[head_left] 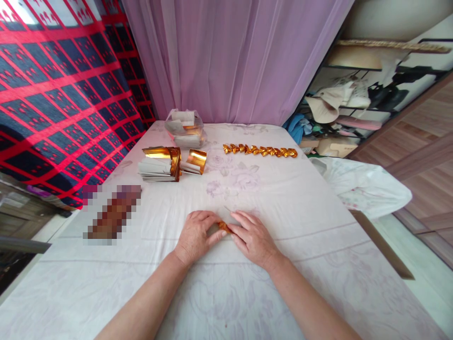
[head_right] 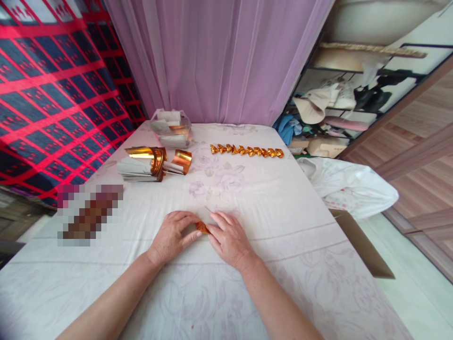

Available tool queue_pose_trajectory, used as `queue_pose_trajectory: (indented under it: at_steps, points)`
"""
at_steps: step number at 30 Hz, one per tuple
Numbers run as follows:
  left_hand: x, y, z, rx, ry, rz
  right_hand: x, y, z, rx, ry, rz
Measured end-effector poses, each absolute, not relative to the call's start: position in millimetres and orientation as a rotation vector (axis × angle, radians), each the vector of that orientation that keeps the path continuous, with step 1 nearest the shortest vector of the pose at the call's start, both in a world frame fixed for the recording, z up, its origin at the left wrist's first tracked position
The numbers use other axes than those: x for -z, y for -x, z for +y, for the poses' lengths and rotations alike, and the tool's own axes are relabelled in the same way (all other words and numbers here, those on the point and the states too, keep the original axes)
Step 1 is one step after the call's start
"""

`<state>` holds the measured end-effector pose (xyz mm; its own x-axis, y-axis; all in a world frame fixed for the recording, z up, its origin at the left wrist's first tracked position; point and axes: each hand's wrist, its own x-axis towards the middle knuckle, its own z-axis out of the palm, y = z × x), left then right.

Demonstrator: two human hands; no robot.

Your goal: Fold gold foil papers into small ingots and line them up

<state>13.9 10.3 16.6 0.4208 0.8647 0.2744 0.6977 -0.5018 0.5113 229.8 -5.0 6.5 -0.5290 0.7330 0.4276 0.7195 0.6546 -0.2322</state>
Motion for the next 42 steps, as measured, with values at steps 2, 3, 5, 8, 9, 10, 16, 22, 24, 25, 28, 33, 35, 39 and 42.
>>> queue_pose_trajectory:
  at_steps: [2,3,5,8,9,10,16,22,24,25,28,33,35,39,42]
  points:
    - [-16.6,-14.6,9.2,-0.734,-2.387,1.355,-6.6,-229.8,-5.0,-0.041,1.129,-2.387]
    - [-16.2,-15.0,8.9,-0.732,-2.403,1.366,-6.3,-229.8,-4.9,-0.042,1.129,-2.391]
    - [-15.0,-16.0,8.5,-0.727,-2.430,1.388,-5.3,-229.9,-4.6,-0.043,1.125,-2.395]
    - [-13.6,-17.1,8.6,-0.712,-2.448,1.404,-3.8,-230.1,-3.7,-0.047,1.114,-2.388]
    - [-13.4,-17.3,8.6,-0.704,-2.449,1.407,-3.8,-230.2,-3.4,-0.054,1.110,-2.385]
    - [-13.5,-17.5,8.7,-0.696,-2.448,1.410,-4.1,-230.2,-3.1,-0.067,1.108,-2.382]
    - [-13.9,-17.0,8.5,-0.683,-2.442,1.411,-9.0,-230.3,-2.8,-0.155,1.101,-2.326]
    - [-13.4,-16.7,9.2,-0.680,-2.441,1.401,-9.1,-231.1,-3.5,-0.083,1.027,-2.343]
    - [-13.3,-17.0,9.6,-0.679,-2.439,1.400,-8.1,-231.1,-3.5,-0.063,1.036,-2.341]
    - [-13.3,-17.1,9.8,-0.681,-2.440,1.401,-7.7,-231.0,-3.5,-0.056,1.039,-2.340]
    - [-13.3,-16.9,9.7,-0.687,-2.447,1.405,-6.9,-230.3,-3.8,-0.043,1.055,-2.339]
    - [-14.1,-16.9,9.0,-0.682,-2.452,1.405,-8.1,-228.4,-4.5,-0.023,1.076,-2.350]
    - [-14.5,-17.2,9.0,-0.674,-2.452,1.407,-8.9,-228.0,-4.6,-0.020,1.086,-2.361]
    - [-15.5,-17.6,9.1,-0.653,-2.445,1.416,-9.6,-228.1,-4.9,-0.022,1.099,-2.375]
    - [-16.7,-17.5,9.0,-0.648,-2.444,1.418,-9.0,-228.4,-5.1,-0.025,1.113,-2.375]
